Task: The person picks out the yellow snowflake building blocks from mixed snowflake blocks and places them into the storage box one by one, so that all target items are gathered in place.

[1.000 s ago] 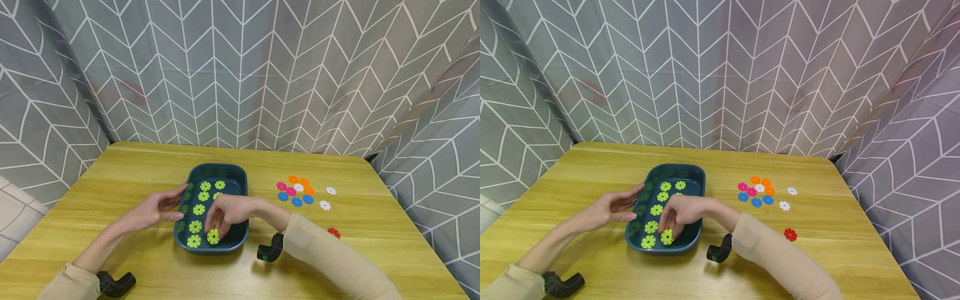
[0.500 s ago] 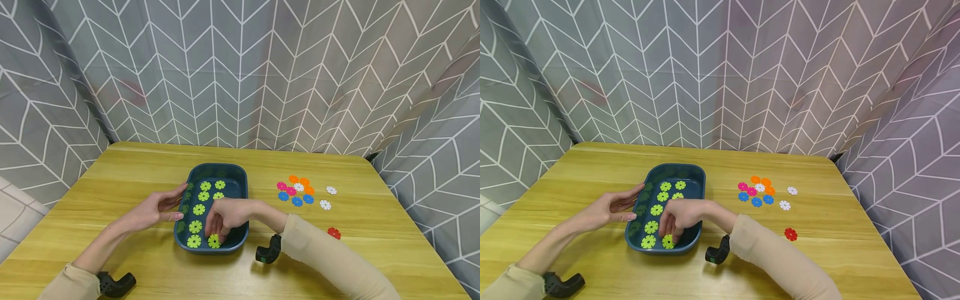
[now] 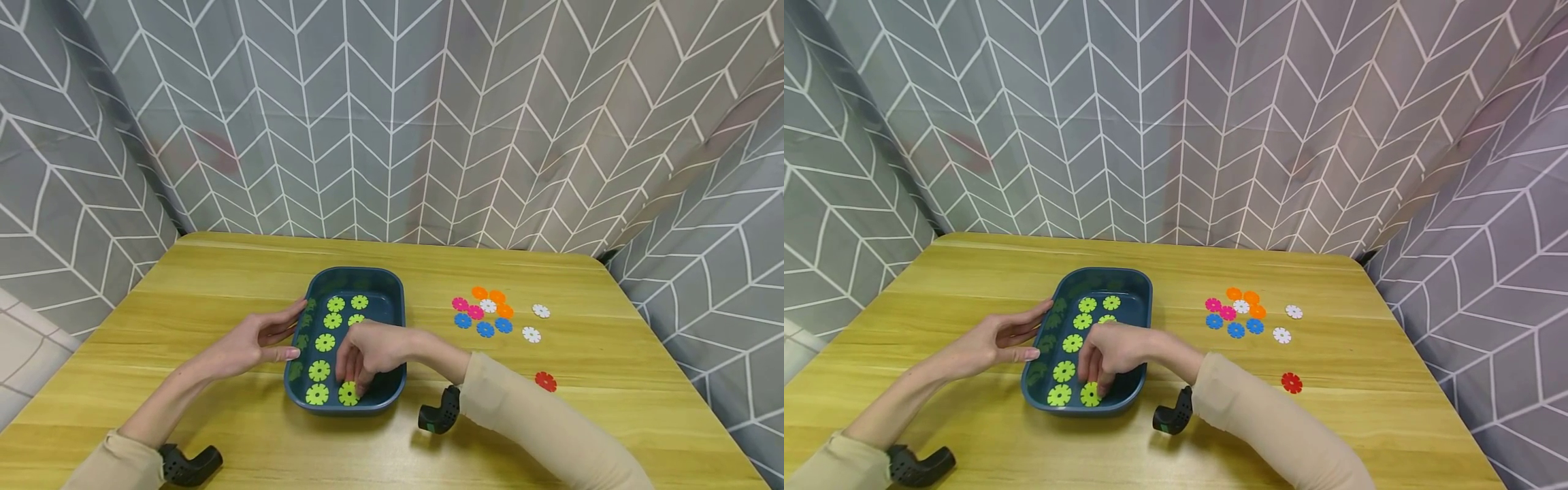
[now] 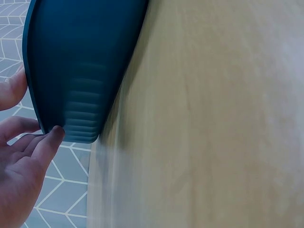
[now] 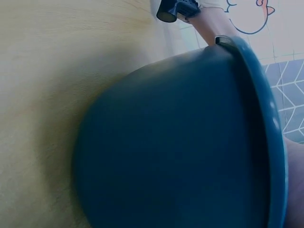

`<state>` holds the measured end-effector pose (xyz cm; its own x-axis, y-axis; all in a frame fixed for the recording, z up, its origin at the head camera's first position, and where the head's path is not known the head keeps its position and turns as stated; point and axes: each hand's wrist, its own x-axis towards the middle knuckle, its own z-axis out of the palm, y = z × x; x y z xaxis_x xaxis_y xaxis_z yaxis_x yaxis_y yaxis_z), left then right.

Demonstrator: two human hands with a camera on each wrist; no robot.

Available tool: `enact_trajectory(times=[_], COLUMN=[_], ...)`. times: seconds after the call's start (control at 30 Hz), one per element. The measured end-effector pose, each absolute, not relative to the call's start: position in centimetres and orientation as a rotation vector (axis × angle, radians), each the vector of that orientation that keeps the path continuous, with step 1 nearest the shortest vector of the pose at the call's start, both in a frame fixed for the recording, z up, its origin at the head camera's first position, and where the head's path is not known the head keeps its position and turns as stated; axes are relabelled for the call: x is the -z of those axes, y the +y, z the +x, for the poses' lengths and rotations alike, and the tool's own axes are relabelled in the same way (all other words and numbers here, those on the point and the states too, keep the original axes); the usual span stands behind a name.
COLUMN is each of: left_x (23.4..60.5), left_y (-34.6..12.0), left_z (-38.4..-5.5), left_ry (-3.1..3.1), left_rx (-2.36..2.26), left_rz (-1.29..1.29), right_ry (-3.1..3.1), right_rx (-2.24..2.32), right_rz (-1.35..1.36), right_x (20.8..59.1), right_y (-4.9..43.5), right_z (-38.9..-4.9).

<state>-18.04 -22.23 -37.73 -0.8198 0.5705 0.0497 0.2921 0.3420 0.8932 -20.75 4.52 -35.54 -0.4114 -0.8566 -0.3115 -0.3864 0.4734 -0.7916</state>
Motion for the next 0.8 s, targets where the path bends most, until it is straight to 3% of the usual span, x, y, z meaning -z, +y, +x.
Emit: enact_trajectory(times=[0.47,0.8], left_x=[37.7,37.7], left_y=[-22.2,-22.2], left_z=[-18.0,-18.0], left_ry=[2.350,2.345], left_rx=[-1.459,-1.465], left_rz=[0.781,0.778], right_ry=[2.031,2.064], right_rx=[0.869,1.072], right_rz=[-1.064,-1.088], right_x=[35.6,33.0], right_y=[4.7,7.1], right_z=[-20.8,-20.6])
